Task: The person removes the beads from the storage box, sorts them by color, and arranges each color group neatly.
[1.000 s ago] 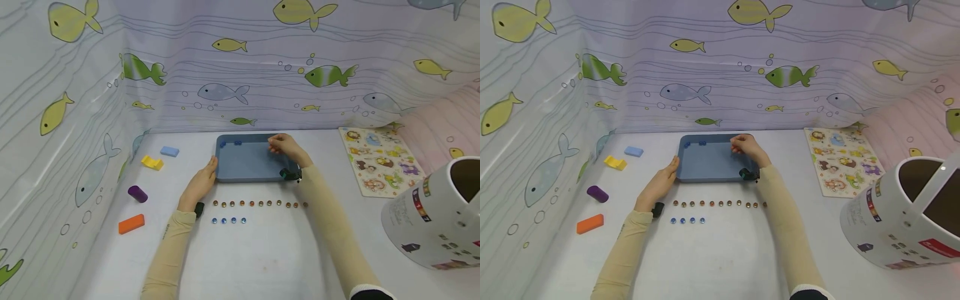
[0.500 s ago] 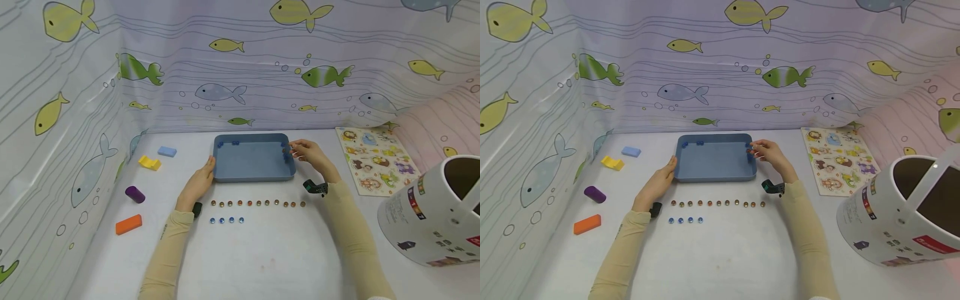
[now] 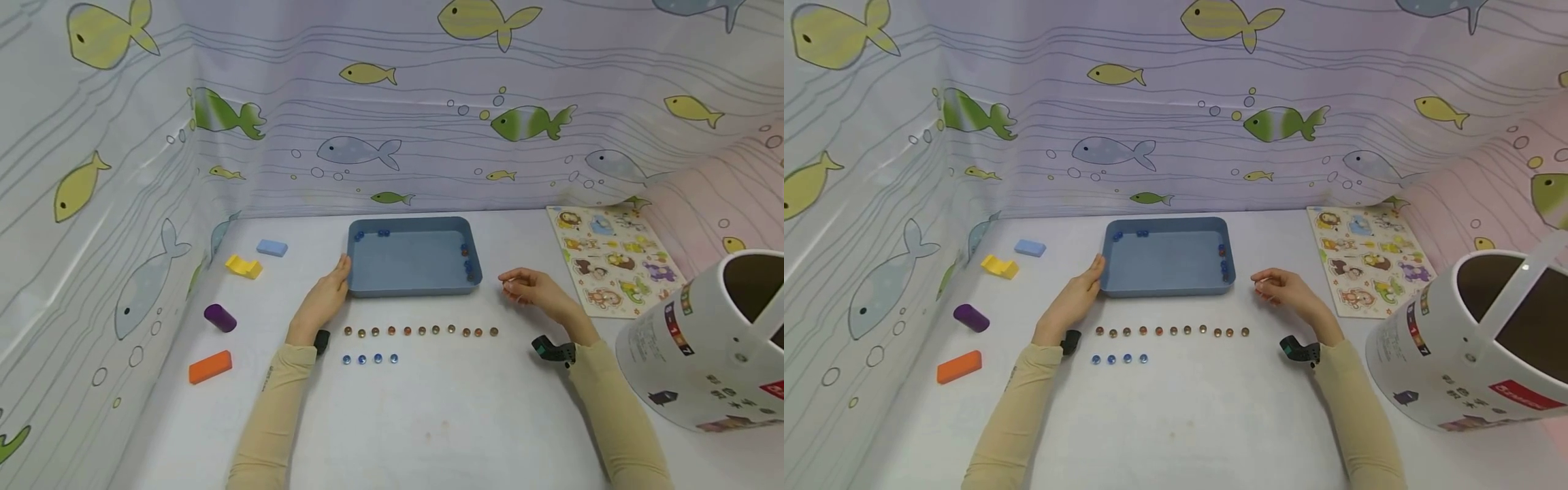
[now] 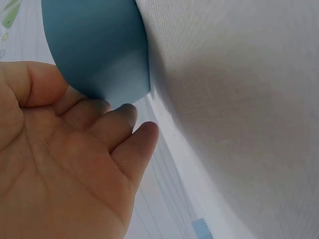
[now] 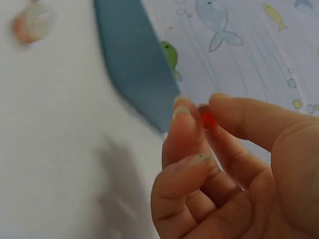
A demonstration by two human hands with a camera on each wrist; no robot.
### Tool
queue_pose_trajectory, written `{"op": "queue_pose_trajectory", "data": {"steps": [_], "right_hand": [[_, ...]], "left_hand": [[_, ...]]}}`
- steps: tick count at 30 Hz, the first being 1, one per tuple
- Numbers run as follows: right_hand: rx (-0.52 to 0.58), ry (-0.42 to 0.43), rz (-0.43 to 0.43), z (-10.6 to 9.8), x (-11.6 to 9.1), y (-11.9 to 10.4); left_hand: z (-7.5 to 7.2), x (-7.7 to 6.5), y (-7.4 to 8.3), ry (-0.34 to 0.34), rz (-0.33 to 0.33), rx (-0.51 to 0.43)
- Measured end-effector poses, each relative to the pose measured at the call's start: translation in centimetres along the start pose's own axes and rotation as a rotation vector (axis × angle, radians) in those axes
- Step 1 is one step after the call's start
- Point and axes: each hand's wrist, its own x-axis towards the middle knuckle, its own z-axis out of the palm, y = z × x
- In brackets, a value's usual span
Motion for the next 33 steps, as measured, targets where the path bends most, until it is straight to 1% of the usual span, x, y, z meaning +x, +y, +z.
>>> {"op": "queue_pose_trajectory", "data": {"steps": [4, 7, 10, 13, 15, 18, 24, 30, 33], "right_hand": [[0.003, -0.048, 0.037, 0.2, -1.9, 1.3], [0.008, -0.069, 0.075, 0.5, -3.0, 1.7], [-0.016, -0.1, 0.084, 0.7, -3.9, 1.9], [-0.055, -0.146, 0.071, 1.1, -4.5, 2.0], [-0.082, -0.172, 0.052, 1.3, -4.7, 2.0], [-0.108, -0.184, 0.033, 1.6, -4.9, 2.0], [-0.128, -0.172, 0.03, 2.1, -4.9, 2.1], [-0.18, -0.158, 0.014, 2.5, -4.7, 2.0], [-0.195, -0.149, 0.024, 2.7, -4.7, 2.0]], "left_hand": [[-0.2, 0.0, 0.1, 0.005, -0.001, 0.0], [-0.3, 0.0, 0.1, 0.005, -0.003, -0.002], [-0.2, 0.0, 0.1, 0.004, -0.003, -0.001], [-0.1, 0.0, 0.1, 0.004, -0.003, -0.005], [0.0, 0.0, 0.1, 0.003, -0.005, -0.007], [0.1, -0.1, 0.2, 0.0, -0.008, -0.01], [0.1, -0.1, 0.2, -0.007, -0.001, -0.007], [0.0, -0.1, 0.2, -0.002, -0.006, -0.004], [0.0, -0.1, 0.2, -0.003, -0.009, -0.002]]}}
